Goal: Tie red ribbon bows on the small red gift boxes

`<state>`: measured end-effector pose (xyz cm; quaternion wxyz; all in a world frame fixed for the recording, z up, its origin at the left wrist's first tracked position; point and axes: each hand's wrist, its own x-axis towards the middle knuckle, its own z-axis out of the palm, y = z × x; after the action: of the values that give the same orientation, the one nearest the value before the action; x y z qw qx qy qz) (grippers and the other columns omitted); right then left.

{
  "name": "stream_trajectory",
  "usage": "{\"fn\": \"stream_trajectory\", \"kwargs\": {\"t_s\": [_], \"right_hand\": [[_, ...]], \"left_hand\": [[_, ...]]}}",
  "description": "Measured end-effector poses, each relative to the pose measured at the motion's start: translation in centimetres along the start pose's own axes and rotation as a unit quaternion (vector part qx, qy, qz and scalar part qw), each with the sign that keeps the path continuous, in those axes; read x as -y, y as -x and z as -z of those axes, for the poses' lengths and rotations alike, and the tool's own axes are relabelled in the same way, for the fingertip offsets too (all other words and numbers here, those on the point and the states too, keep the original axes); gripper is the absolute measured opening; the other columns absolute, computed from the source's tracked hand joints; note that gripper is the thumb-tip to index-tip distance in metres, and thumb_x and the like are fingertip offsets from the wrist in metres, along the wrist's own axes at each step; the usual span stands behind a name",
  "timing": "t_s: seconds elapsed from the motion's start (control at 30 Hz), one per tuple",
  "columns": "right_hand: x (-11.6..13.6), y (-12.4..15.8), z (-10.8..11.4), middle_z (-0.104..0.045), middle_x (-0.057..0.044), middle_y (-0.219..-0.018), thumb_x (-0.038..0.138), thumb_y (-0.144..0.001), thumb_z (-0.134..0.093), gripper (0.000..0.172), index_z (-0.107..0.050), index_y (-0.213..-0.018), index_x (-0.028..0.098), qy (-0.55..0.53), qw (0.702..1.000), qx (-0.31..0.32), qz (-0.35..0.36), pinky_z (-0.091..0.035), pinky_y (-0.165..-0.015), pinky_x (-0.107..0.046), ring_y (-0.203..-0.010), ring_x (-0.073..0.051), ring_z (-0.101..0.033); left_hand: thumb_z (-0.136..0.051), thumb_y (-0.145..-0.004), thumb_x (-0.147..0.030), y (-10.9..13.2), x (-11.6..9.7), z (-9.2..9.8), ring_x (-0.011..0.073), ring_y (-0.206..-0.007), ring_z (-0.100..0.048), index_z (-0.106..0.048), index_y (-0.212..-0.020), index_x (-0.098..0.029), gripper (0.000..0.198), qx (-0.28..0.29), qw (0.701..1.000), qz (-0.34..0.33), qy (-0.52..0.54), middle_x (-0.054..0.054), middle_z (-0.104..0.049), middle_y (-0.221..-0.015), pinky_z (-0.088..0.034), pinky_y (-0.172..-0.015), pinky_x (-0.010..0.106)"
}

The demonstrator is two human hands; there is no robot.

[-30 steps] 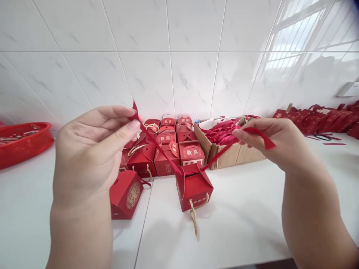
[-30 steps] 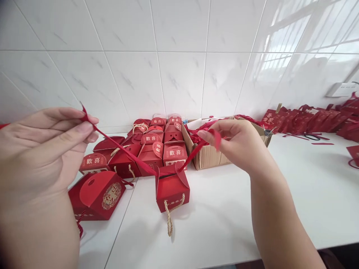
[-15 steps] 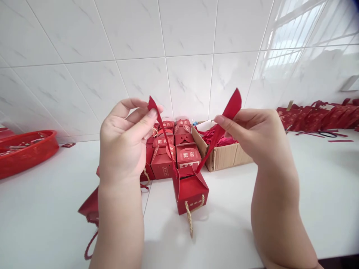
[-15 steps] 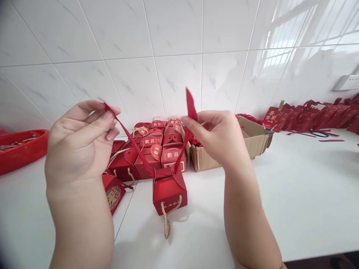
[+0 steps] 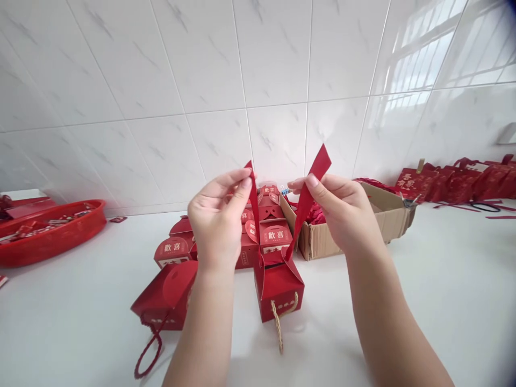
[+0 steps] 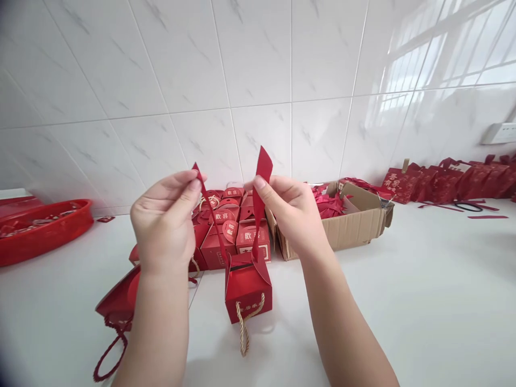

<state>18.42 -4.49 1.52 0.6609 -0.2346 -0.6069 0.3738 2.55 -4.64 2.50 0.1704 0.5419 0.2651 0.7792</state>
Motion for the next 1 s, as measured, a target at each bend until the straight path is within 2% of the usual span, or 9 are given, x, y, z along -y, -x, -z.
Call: {"fn": "stream_trajectory", "kwargs": {"t_s": [0.13, 0.2, 0.3, 0.5, 0.6, 0.67, 0.8, 0.9, 1.0], "right_hand": [[-0.3, 0.4, -1.2, -0.071, -0.004, -0.104, 0.042, -0.086, -0.059, 0.024, -0.074, -0.082, 0.023, -0.1, 0.99, 0.088, -0.053, -0.053, -0.085, -0.034, -0.099, -0.02, -0.065], [-0.4, 0.6, -1.8, -0.072, -0.004, -0.098, 0.04, -0.086, -0.059, 0.023, -0.074, -0.085, 0.023, -0.118, 0.981, 0.131, -0.076, -0.053, -0.085, -0.034, -0.094, -0.019, -0.066], [-0.7, 0.9, -2.6, -0.07, -0.002, -0.08, 0.04, -0.086, -0.06, 0.023, -0.074, -0.088, 0.023, -0.109, 0.979, 0.149, -0.085, -0.053, -0.076, -0.031, -0.079, -0.016, -0.065], [-1.4, 0.7, -3.0, -0.065, 0.001, -0.068, 0.042, -0.082, -0.064, 0.024, -0.073, -0.077, 0.02, -0.09, 0.989, 0.101, -0.063, -0.049, -0.066, -0.026, -0.068, -0.014, -0.06], [-1.5, 0.7, -3.0, -0.067, 0.001, -0.071, 0.038, -0.084, -0.063, 0.02, -0.074, -0.079, 0.022, -0.099, 0.987, 0.11, -0.06, -0.049, -0.069, -0.027, -0.071, -0.013, -0.062], [-1.4, 0.7, -2.9, -0.07, 0.001, -0.079, 0.036, -0.085, -0.062, 0.017, -0.075, -0.083, 0.024, -0.095, 0.989, 0.106, -0.051, -0.051, -0.076, -0.028, -0.08, -0.014, -0.065], [-1.5, 0.3, -2.1, -0.073, 0.0, -0.09, 0.034, -0.081, -0.067, 0.012, -0.076, -0.085, 0.026, -0.046, 0.999, 0.009, -0.012, -0.051, -0.087, -0.032, -0.094, -0.016, -0.066], [-2.0, -0.3, -0.9, -0.073, 0.0, -0.086, 0.038, -0.078, -0.07, 0.015, -0.076, -0.086, 0.026, -0.006, 0.998, -0.068, 0.011, -0.053, -0.084, -0.034, -0.091, -0.018, -0.067], [-2.2, -0.8, 0.2, -0.073, -0.002, -0.09, 0.042, -0.078, -0.068, 0.02, -0.075, -0.089, 0.026, 0.029, 0.994, -0.104, 0.035, -0.055, -0.08, -0.035, -0.09, -0.019, -0.067]], "left_hand": [[-0.071, -0.076, -0.022, 0.7, -0.4, -0.5, 0.019, -0.091, -0.068, -0.074, -0.086, -0.025, 0.011, 0.002, 1.0, -0.008, -0.026, 0.002, -0.074, -0.091, -0.056, -0.079, 0.03], [-0.071, -0.077, -0.025, 0.9, -0.6, -0.5, 0.0194, -0.087, -0.068, -0.074, -0.089, -0.027, 0.012, 0.024, 0.999, 0.002, -0.033, 0.002, -0.074, -0.094, -0.056, -0.074, 0.031], [-0.07, -0.078, -0.026, 0.9, -0.9, -0.3, 0.0192, -0.082, -0.068, -0.074, -0.092, -0.028, 0.015, 0.054, 0.997, 0.023, -0.054, 0.003, -0.073, -0.094, -0.055, -0.069, 0.031], [-0.076, -0.071, -0.022, 0.4, -1.2, 0.4, 0.0182, -0.084, -0.067, -0.068, -0.103, -0.028, 0.033, 0.097, 0.992, 0.072, -0.041, 0.004, -0.071, -0.101, -0.055, -0.068, 0.028], [-0.076, -0.071, -0.028, 0.2, -1.0, 0.9, 0.0199, -0.081, -0.068, -0.072, -0.089, -0.023, 0.019, 0.143, 0.98, 0.132, -0.036, 0.005, -0.072, -0.088, -0.056, -0.068, 0.029], [-0.075, -0.073, -0.031, 0.0, -0.9, 1.2, 0.0205, -0.08, -0.068, -0.073, -0.079, -0.021, 0.012, 0.153, 0.977, 0.144, -0.019, 0.005, -0.072, -0.082, -0.057, -0.07, 0.032], [-0.079, -0.069, -0.03, -0.3, -0.4, 1.6, 0.0189, -0.077, -0.068, -0.073, -0.077, -0.021, 0.014, 0.09, 0.989, 0.117, 0.007, 0.004, -0.072, -0.08, -0.056, -0.072, 0.031], [-0.081, -0.065, -0.028, -0.6, 0.1, 1.8, 0.0166, -0.074, -0.067, -0.073, -0.075, -0.021, 0.015, 0.055, 0.994, 0.095, 0.001, 0.002, -0.071, -0.075, -0.054, -0.069, 0.029], [-0.08, -0.066, -0.028, -0.8, 0.3, 1.8, 0.0162, -0.076, -0.068, -0.072, -0.075, -0.022, 0.013, 0.037, 0.996, 0.076, 0.002, 0.001, -0.071, -0.075, -0.054, -0.071, 0.028]]}}
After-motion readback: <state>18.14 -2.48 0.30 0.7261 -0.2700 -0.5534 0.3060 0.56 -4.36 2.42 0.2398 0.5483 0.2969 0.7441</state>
